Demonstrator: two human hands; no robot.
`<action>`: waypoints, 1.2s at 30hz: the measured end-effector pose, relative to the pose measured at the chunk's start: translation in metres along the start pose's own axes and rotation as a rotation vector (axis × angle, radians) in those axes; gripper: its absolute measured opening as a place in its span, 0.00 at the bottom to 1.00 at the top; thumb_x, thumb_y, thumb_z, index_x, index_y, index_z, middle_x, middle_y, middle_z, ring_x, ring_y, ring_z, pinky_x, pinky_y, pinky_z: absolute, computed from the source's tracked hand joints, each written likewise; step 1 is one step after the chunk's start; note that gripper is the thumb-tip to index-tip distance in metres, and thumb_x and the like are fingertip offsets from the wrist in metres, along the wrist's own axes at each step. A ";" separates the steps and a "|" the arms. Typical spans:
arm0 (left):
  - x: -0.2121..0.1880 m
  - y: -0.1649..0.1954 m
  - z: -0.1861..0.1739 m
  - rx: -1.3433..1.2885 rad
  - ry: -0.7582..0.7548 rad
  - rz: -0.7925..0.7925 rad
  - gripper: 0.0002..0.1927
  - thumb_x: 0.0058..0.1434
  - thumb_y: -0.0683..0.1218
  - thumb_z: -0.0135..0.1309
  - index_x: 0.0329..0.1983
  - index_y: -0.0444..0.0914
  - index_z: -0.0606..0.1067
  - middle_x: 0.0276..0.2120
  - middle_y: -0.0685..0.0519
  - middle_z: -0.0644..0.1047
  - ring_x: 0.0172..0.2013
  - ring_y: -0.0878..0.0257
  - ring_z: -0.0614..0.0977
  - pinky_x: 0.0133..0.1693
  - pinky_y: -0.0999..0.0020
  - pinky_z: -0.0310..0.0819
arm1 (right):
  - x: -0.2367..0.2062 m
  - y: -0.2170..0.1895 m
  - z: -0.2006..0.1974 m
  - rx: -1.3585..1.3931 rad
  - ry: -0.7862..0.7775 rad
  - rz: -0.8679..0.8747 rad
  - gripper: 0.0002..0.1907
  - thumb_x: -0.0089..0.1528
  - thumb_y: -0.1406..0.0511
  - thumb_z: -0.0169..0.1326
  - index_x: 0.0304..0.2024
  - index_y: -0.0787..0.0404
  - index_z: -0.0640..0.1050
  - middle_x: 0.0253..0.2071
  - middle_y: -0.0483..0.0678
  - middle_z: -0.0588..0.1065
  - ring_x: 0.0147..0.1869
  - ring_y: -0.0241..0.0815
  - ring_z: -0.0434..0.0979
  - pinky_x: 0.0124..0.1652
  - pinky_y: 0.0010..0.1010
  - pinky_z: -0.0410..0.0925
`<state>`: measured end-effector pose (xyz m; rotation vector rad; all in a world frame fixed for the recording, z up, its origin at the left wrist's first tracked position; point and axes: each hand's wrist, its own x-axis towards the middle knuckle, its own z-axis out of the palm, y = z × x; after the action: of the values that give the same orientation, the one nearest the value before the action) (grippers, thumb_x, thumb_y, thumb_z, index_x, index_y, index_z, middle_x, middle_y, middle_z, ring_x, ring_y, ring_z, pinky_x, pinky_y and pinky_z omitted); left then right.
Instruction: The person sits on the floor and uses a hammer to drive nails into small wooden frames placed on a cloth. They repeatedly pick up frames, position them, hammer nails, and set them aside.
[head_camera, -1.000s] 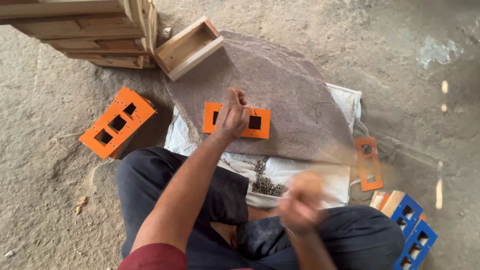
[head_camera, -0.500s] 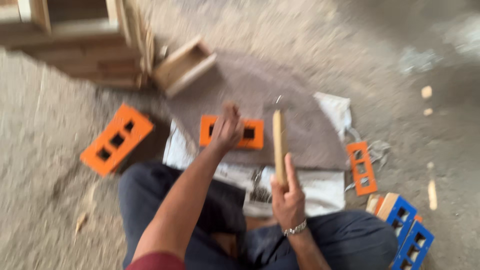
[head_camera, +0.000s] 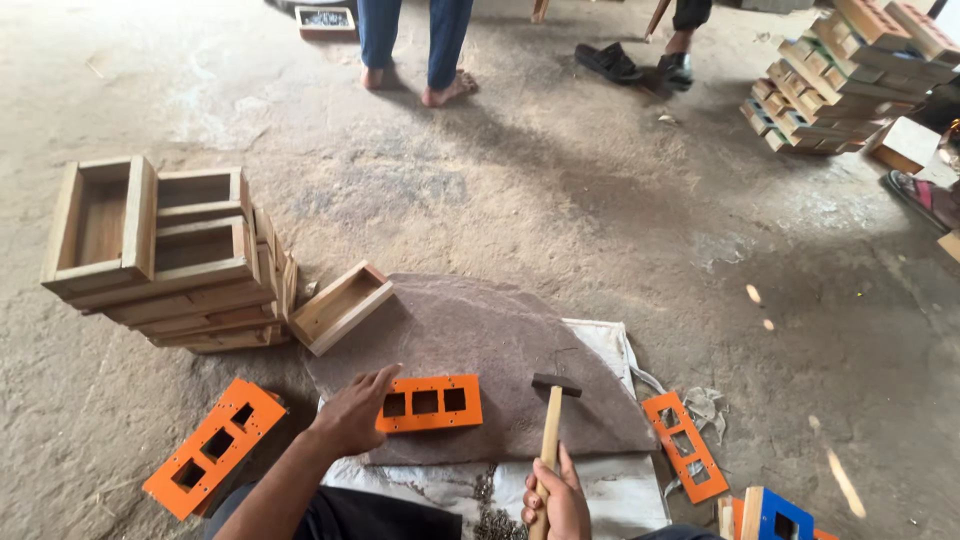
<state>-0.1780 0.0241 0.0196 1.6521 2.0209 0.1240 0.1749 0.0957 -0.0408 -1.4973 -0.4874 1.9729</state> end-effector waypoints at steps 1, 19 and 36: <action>0.000 0.001 -0.001 -0.017 -0.009 -0.010 0.56 0.45 0.39 0.64 0.74 0.46 0.46 0.68 0.48 0.64 0.69 0.50 0.63 0.69 0.58 0.59 | 0.006 0.001 -0.001 0.003 0.001 0.009 0.39 0.64 0.68 0.51 0.75 0.35 0.58 0.27 0.49 0.65 0.20 0.38 0.62 0.18 0.31 0.58; 0.033 0.017 0.022 0.123 0.013 -0.036 0.64 0.45 0.44 0.71 0.77 0.46 0.42 0.70 0.44 0.62 0.68 0.47 0.64 0.69 0.56 0.54 | 0.024 0.008 0.009 0.095 -0.027 0.071 0.37 0.66 0.67 0.50 0.74 0.34 0.58 0.28 0.50 0.65 0.22 0.39 0.61 0.21 0.33 0.58; 0.015 0.162 0.199 -0.169 -0.027 0.218 0.11 0.67 0.44 0.50 0.51 0.37 0.74 0.44 0.41 0.74 0.45 0.47 0.80 0.45 0.50 0.78 | 0.014 0.005 0.014 0.120 -0.024 0.087 0.37 0.65 0.68 0.50 0.74 0.35 0.59 0.28 0.50 0.66 0.22 0.38 0.61 0.22 0.31 0.58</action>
<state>0.0522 0.0290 -0.0936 1.7500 1.7542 0.3380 0.1580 0.1020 -0.0496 -1.4435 -0.3133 2.0511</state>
